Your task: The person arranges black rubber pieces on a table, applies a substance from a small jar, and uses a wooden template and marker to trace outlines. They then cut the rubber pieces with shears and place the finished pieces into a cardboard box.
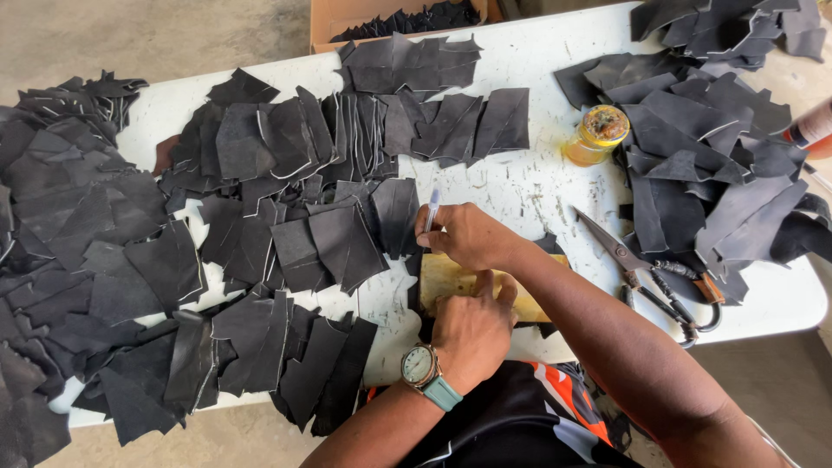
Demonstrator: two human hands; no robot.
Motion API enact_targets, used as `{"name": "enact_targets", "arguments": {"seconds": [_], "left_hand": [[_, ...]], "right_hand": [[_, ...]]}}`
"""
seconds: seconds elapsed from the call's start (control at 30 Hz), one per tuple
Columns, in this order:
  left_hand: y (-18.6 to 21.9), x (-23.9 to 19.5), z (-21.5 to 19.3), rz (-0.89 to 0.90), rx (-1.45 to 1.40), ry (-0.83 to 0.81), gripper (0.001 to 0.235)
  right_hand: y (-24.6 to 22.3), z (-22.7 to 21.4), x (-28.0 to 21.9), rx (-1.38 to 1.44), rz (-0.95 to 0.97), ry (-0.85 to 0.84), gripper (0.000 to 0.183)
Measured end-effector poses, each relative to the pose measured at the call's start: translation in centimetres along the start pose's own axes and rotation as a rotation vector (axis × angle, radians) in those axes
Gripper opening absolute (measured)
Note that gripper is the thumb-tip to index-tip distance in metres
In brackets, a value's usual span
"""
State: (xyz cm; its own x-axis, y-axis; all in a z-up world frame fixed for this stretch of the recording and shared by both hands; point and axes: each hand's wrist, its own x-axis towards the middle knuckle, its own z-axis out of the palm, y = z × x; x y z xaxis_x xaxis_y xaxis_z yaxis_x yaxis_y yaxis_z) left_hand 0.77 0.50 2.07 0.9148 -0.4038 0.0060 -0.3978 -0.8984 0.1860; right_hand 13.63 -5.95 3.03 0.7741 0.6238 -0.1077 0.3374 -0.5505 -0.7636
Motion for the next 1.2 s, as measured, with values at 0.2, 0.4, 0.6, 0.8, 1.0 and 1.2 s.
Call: {"name": "enact_targets", "arguments": {"seconds": [0.2,0.4,0.6,0.8,1.0,1.2], "left_hand": [[0.0,0.0,-1.4,0.018,-0.033,-0.075,0.052],[0.1,0.7,-2.3,0.035,-0.028,-0.152,0.056],[-1.9,1.7,-4.2,-0.083,-0.121,-0.312,0.079],[-5.4,1.2,-3.7,-0.076,-0.255,-0.102,0.088],[-6.4,0.5,-2.7,-0.086,-0.396,0.125,0.098],[-7.9,2.0,-2.4,-0.343,-0.795,0.079,0.048]], "right_hand": [[2.6,-3.4,-2.9,-0.242,-0.033,-0.004,0.013],[6.0,-9.0,-11.0,0.006,0.133,0.219,0.015],[7.1,-9.9,-12.6,-0.069,0.397,0.255,0.02],[8.1,-7.1,-11.3,-0.435,0.344,0.233,0.02],[7.7,-6.6,-10.5,-0.179,0.477,0.166,0.039],[5.5,-12.1,-11.1,0.044,0.414,0.419,0.03]]}}
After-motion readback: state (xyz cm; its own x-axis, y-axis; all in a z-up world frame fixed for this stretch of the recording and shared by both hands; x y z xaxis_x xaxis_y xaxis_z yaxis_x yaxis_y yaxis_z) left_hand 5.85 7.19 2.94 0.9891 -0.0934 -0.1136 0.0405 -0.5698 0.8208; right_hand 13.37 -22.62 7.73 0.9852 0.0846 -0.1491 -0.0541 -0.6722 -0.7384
